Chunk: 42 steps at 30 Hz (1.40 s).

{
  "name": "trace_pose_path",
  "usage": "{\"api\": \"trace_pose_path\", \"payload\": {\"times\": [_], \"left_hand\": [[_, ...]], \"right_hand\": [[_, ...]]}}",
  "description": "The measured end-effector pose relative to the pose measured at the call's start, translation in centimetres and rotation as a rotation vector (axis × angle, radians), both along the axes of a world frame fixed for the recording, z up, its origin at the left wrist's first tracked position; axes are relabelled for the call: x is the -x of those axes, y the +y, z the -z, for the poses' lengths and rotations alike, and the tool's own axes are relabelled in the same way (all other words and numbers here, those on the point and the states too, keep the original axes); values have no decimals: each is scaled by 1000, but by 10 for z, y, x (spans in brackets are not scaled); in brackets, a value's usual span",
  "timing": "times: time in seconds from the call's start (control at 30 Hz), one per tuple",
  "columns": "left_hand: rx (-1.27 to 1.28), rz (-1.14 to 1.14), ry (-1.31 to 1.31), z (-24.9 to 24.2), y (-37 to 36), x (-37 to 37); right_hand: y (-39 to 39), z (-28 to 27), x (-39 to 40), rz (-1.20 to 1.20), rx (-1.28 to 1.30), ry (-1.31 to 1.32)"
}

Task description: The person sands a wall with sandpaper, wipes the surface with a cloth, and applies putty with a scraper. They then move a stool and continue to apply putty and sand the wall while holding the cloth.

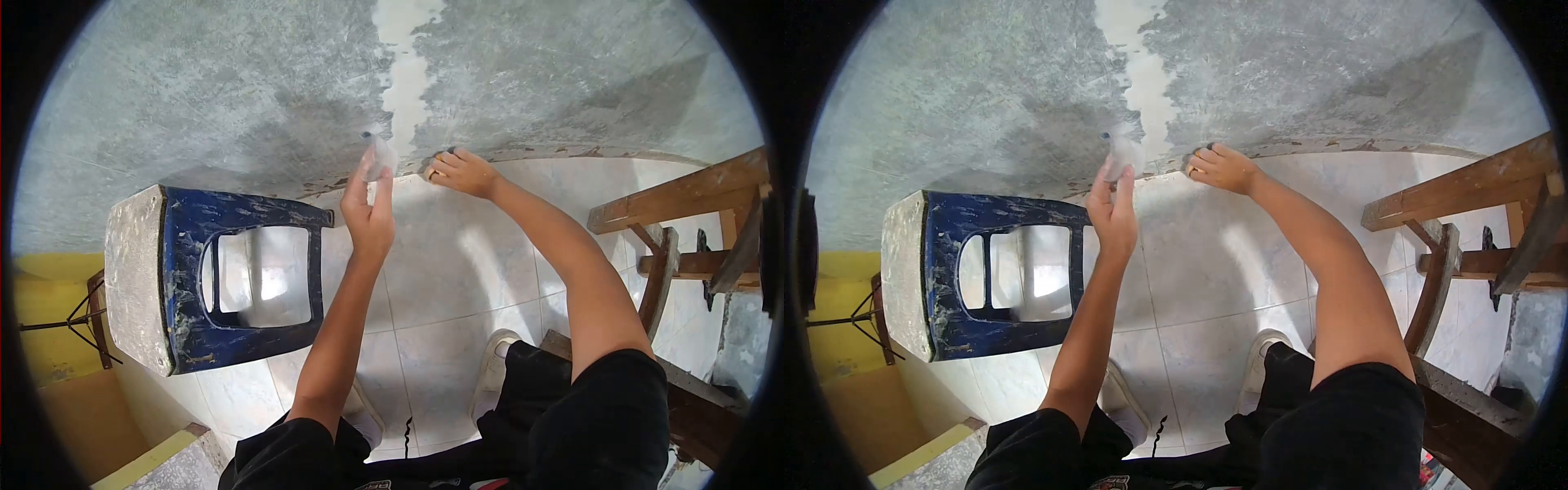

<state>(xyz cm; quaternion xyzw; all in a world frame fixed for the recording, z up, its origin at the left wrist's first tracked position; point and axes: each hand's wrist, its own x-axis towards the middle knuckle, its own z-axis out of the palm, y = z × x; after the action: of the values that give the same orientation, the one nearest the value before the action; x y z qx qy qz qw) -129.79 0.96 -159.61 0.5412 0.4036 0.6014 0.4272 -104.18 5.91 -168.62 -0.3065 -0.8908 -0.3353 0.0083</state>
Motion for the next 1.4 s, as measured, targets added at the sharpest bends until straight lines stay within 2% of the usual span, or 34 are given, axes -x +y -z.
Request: {"api": "trace_pose_path", "payload": {"times": [0.1, 0.23, 0.27, 0.33, 0.4, 0.47, 0.53, 0.57, 0.6, 0.63, 0.67, 0.7, 0.77, 0.83, 0.87, 0.9, 0.97, 1.0, 1.03, 1.07, 1.1, 1.13, 1.17, 1.2, 1.23, 1.3, 1.33, 1.4], "left_hand": [[147, 65, -21, 7, -12, -6], [233, 64, 187, 39, -33, -21], [251, 48, 144, 52, -43, -27], [323, 31, 122, 66, -95, -24], [631, 41, 343, 60, -142, -21], [793, 22, 81, 51, -209, -9], [1143, -40, -5, 37, -280, 18], [1429, -121, 16, 44, -322, 40], [1610, -141, 38, 23, -350, 61], [1663, -59, 18, -7, -372, 84], [1680, 66, 165, -39, -385, 104], [1695, 90, 267, -67, -396, 120], [1744, 287, 256, -145, -387, 137], [1711, 449, 361, -221, -362, 148], [1628, 598, 340, -248, -347, 164], [1583, 686, 309, -283, -323, 173], [1367, 751, 669, -380, -267, 168], [1189, 850, 762, -403, -242, 185], [1081, 891, 814, -404, -219, 212], [978, 929, 864, -410, -192, 222], [916, 952, 910, -459, -173, 224], [859, 969, 953, -478, -154, 236], [905, 968, 933, -448, -130, 268], [930, 855, 995, -477, -128, 278], [953, 740, 1051, -506, -129, 289], [875, 703, 1146, -493, -116, 336], [900, 660, 1188, -502, -121, 346], [980, 585, 1178, -515, -144, 348]], "right_hand": [[-9, 9, -7, -11, 156, 35], [-32, 44, -22, 466, 374, 499], [-50, 45, -16, 479, 432, 514], [-90, 27, -9, 900, 460, 685], [-135, 12, -2, 964, 581, 717], [-176, -13, -1, 1038, 665, 756], [-219, -43, 5, 1037, 873, 729], [-239, -63, 15, 1095, 894, 780], [-260, -85, 26, 1152, 906, 831], [-281, -111, 37, 1195, 924, 922], [-305, -145, 48, 1237, 920, 1008], [-329, -179, 60, 1277, 909, 1098], [-384, -226, 79, 1295, 802, 1382], [-434, -303, 109, 1552, 713, 1496], [-472, -298, 122, 1592, 528, 1560], [-492, -350, 140, 1783, 316, 1621], [-555, -389, 169, 1800, -28, 1870], [-584, -418, 191, 1848, -193, 2032], [-623, -399, 212, 1830, -413, 2107], [-645, -439, 229, 1903, -440, 2181], [-661, -480, 247, 2033, -513, 2143], [-680, -497, 266, 2220, -531, 2067], [-695, -527, 282, 2263, -500, 2114], [-710, -548, 303, 2304, -463, 2164], [-722, -560, 321, 2310, -547, 2183], [-749, -570, 357, 2549, -224, 2102], [-757, -571, 373, 2562, -312, 2127], [-765, -573, 391, 2426, -95, 2247]]}}
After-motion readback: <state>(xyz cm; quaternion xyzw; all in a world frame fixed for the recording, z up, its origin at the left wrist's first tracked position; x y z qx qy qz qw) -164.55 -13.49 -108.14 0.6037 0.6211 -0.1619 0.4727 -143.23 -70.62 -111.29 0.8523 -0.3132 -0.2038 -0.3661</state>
